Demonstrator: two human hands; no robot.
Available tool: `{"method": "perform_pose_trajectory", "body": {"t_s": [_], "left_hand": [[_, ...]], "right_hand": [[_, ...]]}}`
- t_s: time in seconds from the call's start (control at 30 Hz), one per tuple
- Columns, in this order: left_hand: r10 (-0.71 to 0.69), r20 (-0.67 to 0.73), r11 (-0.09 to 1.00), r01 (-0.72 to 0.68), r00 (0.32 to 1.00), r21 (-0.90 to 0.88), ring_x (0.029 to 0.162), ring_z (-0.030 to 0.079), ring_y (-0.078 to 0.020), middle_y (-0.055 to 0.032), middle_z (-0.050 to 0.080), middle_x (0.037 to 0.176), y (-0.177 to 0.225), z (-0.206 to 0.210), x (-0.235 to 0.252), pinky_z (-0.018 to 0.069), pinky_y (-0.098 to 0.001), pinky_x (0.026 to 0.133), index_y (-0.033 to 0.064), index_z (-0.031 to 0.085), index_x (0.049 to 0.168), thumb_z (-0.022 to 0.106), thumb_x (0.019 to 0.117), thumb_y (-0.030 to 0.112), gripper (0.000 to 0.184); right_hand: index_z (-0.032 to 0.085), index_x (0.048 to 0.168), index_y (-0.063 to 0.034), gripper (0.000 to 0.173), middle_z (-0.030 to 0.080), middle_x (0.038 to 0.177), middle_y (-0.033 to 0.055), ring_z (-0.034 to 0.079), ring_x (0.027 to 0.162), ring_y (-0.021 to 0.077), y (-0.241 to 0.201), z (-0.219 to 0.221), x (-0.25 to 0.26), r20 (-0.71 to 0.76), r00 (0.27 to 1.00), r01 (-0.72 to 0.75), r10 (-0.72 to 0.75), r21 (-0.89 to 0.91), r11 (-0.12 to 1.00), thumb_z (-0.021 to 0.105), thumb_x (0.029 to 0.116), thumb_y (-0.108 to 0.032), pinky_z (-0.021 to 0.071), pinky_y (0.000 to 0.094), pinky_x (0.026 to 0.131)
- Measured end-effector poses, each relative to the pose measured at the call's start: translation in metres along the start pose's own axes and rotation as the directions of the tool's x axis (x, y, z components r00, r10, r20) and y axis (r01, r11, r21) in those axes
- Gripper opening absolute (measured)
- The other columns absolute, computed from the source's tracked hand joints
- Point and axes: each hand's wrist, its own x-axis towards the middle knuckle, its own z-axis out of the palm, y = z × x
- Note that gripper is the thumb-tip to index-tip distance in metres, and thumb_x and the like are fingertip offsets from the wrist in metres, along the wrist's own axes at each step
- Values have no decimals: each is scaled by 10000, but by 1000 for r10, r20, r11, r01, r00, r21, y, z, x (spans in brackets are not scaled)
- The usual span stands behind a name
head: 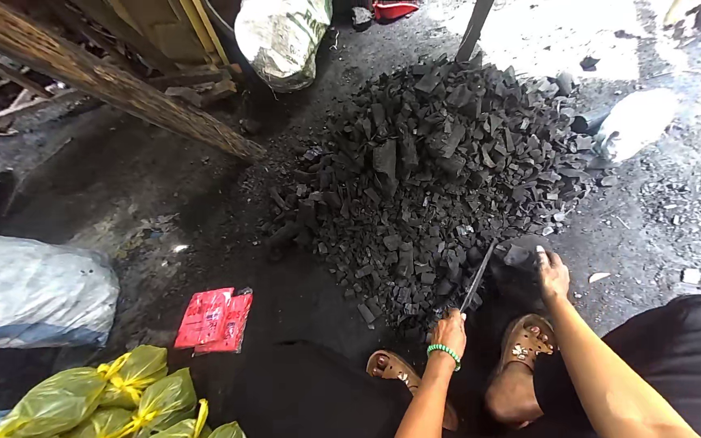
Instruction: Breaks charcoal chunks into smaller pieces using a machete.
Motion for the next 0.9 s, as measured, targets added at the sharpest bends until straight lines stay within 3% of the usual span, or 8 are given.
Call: {"method": "perform_pose_trajectory", "body": {"t_s": [0.23, 0.37, 0.6, 0.67, 0.73, 0.8, 0.87, 0.9], "left_hand": [[36, 9, 999, -35, 999, -38, 1201, 633, -400, -264, 654, 1258, -2, -5, 2, 469, -546, 1049, 6, 510, 1439, 315, 1135, 310, 472], [27, -99, 991, -40, 995, -129, 1152, 654, -391, -268, 669, 1212, 2, -3, 4, 479, -536, 1033, -23, 541, 1398, 332, 1133, 291, 461], [246, -239, 960, -271, 939, -76, 1004, 691, -410, -269, 697, 1034, 59, -32, -8, 522, -557, 924, -61, 611, 1260, 400, 1118, 240, 394], [418, -484, 864, -502, 769, -51, 770, 691, -391, -249, 670, 819, 81, -40, -16, 559, -528, 737, -106, 641, 1092, 479, 1088, 171, 320], [521, -752, 663, -747, 404, 58, 555, 612, -253, -157, 606, 673, 104, -44, -17, 531, -384, 533, -92, 632, 979, 515, 1054, 137, 269], [499, -843, 524, -844, 199, 111, 544, 557, -146, -96, 570, 676, 121, -45, -17, 503, -265, 523, -52, 609, 1013, 458, 1085, 199, 302], [512, -816, 575, -813, 270, 92, 551, 582, -180, -112, 580, 675, 113, -27, -5, 524, -298, 535, -52, 611, 1019, 454, 1085, 207, 310], [524, -717, 701, -710, 459, 58, 612, 660, -275, -177, 647, 721, 99, -15, 1, 570, -395, 593, -79, 638, 1050, 473, 1077, 190, 316]], "right_hand": [[593, 1377, -35, 436, 551, 1363, 303, 544, 1213, 454, -4, 1, 20, 96, 990, 69, -99, 281, 957, 704, 971, -148, 449, 636, 965], [507, 1424, 22, 553, 560, 1415, 256, 583, 1256, 343, -14, -9, 15, 175, 958, 140, -228, 408, 902, 680, 903, 91, 481, 508, 1033], [538, 1422, 36, 443, 575, 1396, 245, 599, 1209, 284, 11, -20, 23, 271, 945, 52, -184, 431, 901, 577, 983, 78, 482, 430, 1023], [530, 1430, 31, 448, 576, 1396, 239, 605, 1195, 264, 13, -22, 22, 277, 944, 35, -178, 452, 891, 565, 987, 84, 490, 408, 1011], [534, 1423, 33, 446, 581, 1390, 232, 609, 1188, 247, 14, -23, 21, 276, 942, 47, -192, 458, 888, 568, 981, 85, 493, 391, 1012], [544, 1403, 42, 435, 589, 1369, 233, 611, 1170, 245, 15, -23, 20, 266, 944, 54, -195, 458, 887, 580, 971, 86, 494, 391, 1003], [549, 1396, 49, 435, 599, 1357, 237, 618, 1164, 248, 15, -24, 19, 257, 946, 68, -199, 444, 893, 592, 965, 84, 498, 393, 1000], [548, 1398, 54, 433, 598, 1360, 243, 617, 1174, 256, 12, -25, 20, 257, 945, 74, -200, 430, 900, 592, 968, 83, 496, 396, 1006]]}}
